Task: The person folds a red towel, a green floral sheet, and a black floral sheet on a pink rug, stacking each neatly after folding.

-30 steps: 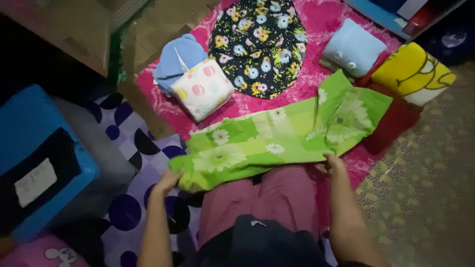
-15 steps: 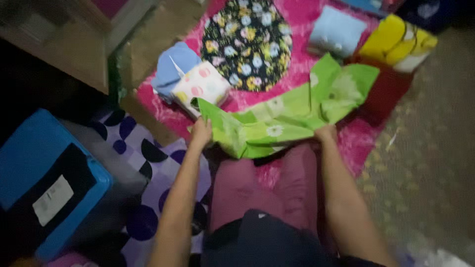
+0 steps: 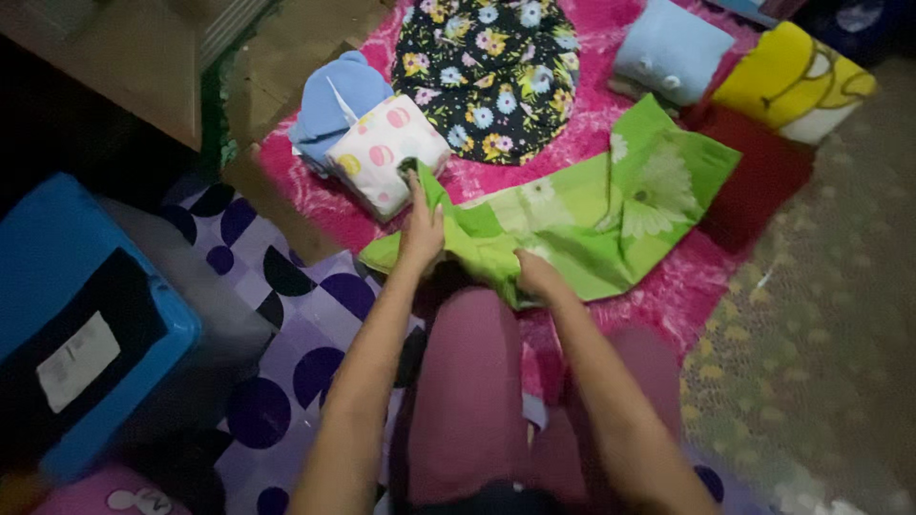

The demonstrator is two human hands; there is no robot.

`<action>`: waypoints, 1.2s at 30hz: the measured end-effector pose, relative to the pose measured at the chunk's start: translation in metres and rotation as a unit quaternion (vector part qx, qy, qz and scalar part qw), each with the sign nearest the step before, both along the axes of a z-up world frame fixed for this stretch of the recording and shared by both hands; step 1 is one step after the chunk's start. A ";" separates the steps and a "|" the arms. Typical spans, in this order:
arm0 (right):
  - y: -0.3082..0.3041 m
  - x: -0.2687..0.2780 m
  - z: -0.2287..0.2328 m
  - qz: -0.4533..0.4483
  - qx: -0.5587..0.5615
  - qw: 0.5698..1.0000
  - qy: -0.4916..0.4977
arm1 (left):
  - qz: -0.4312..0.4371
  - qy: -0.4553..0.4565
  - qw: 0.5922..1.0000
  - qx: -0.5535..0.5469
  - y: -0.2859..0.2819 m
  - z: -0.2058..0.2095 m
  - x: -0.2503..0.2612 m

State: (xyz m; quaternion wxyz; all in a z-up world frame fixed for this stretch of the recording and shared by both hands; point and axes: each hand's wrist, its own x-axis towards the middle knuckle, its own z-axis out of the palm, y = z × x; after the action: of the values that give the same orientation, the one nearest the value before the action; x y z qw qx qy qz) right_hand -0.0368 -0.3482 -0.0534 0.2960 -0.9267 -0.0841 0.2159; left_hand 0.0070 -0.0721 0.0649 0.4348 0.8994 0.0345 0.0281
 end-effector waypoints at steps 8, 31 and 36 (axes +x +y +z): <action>0.004 0.027 -0.074 0.082 -0.141 0.973 0.165 | 0.028 0.013 0.999 0.020 0.022 -0.050 0.018; -0.077 0.184 -0.072 0.245 -0.173 0.954 0.022 | -0.025 0.255 0.931 0.259 -0.049 -0.138 0.095; -0.052 0.147 -0.076 0.265 -0.189 0.943 0.066 | 0.062 0.282 0.926 0.244 -0.009 -0.172 0.043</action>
State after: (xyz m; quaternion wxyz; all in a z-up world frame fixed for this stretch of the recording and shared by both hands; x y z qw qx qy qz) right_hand 0.1105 -0.3999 -0.1298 0.0525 -0.8935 -0.2644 0.3592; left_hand 0.0497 -0.0812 -0.1074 0.1716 0.9445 0.2038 -0.1921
